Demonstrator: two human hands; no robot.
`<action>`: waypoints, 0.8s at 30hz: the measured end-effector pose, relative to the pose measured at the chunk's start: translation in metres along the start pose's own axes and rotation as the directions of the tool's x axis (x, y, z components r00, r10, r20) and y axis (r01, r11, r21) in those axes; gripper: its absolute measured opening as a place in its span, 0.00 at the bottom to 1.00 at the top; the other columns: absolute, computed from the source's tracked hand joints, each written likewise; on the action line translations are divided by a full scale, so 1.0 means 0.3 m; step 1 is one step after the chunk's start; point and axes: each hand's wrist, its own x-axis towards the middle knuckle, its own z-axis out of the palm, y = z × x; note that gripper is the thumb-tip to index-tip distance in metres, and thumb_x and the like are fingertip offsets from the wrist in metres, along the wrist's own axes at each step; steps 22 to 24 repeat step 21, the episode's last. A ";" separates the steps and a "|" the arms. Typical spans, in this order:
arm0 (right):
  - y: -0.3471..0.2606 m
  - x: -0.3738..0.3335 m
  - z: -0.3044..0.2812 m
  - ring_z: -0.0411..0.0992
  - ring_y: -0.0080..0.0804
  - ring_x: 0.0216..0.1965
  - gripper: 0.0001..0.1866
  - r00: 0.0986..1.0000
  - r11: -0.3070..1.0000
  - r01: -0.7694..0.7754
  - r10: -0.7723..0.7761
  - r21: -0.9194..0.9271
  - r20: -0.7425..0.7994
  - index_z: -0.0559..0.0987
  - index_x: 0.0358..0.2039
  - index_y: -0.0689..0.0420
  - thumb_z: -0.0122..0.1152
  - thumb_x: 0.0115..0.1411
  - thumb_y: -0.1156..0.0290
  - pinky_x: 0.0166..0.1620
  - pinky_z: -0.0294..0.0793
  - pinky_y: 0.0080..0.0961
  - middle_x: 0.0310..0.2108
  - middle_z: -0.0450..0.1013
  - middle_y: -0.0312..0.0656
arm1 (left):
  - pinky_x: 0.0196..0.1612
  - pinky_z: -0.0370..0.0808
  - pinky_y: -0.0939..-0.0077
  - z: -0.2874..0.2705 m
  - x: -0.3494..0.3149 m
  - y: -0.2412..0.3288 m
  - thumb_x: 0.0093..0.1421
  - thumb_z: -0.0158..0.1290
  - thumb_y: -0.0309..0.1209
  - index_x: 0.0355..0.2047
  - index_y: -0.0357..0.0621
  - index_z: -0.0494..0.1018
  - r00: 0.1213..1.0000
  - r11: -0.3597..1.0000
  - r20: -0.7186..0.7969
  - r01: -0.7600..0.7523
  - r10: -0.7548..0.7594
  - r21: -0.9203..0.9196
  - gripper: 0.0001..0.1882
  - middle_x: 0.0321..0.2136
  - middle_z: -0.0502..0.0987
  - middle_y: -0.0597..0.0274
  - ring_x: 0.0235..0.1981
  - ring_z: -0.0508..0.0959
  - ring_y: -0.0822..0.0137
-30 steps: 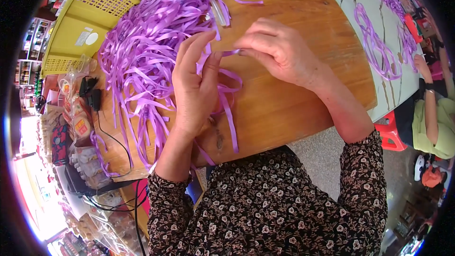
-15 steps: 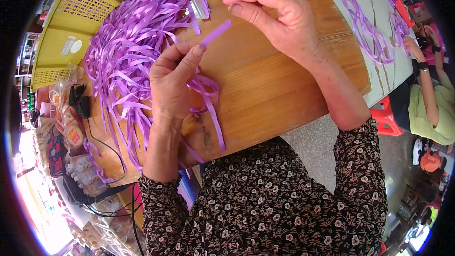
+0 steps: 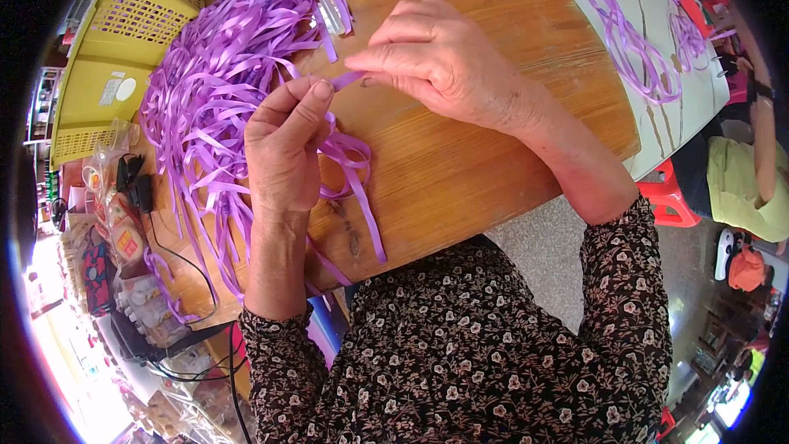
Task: Tying purple ribbons into small decorative knots or loops.
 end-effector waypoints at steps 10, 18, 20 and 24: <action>-0.021 0.001 0.002 0.68 0.31 0.28 0.15 0.999 0.998 0.036 -0.035 -0.059 0.017 0.80 0.35 0.57 0.67 0.43 0.78 0.32 0.66 0.25 0.26 0.71 0.35 | 0.15 0.65 0.85 -0.029 0.014 0.009 0.56 0.56 0.27 0.31 0.35 0.74 0.994 0.994 0.022 0.105 -0.104 -0.026 0.06 0.18 0.70 0.70 0.13 0.67 0.79; -0.018 -0.005 0.000 0.68 0.31 0.28 0.17 0.995 0.990 0.096 -0.093 -0.103 0.033 0.80 0.35 0.57 0.66 0.40 0.78 0.33 0.66 0.27 0.26 0.71 0.36 | 0.20 0.56 0.89 -0.036 0.016 0.017 0.55 0.57 0.26 0.31 0.36 0.75 0.988 0.986 0.071 0.144 -0.138 -0.087 0.05 0.18 0.69 0.74 0.16 0.61 0.82; -0.022 -0.006 0.004 0.68 0.32 0.28 0.17 0.995 0.989 0.096 -0.092 -0.109 0.048 0.80 0.36 0.57 0.65 0.40 0.79 0.33 0.67 0.28 0.26 0.71 0.36 | 0.20 0.56 0.88 -0.031 0.013 0.022 0.55 0.57 0.26 0.31 0.36 0.75 0.993 0.993 0.012 0.119 -0.119 0.015 0.05 0.18 0.69 0.74 0.16 0.61 0.83; -0.027 -0.006 0.003 0.68 0.32 0.29 0.17 0.995 0.994 0.060 -0.053 -0.086 0.085 0.80 0.36 0.56 0.65 0.41 0.80 0.34 0.67 0.30 0.27 0.72 0.36 | 0.20 0.56 0.88 -0.032 0.011 0.021 0.55 0.57 0.26 0.31 0.36 0.75 0.993 0.993 0.009 0.119 -0.119 0.015 0.05 0.18 0.69 0.74 0.16 0.61 0.83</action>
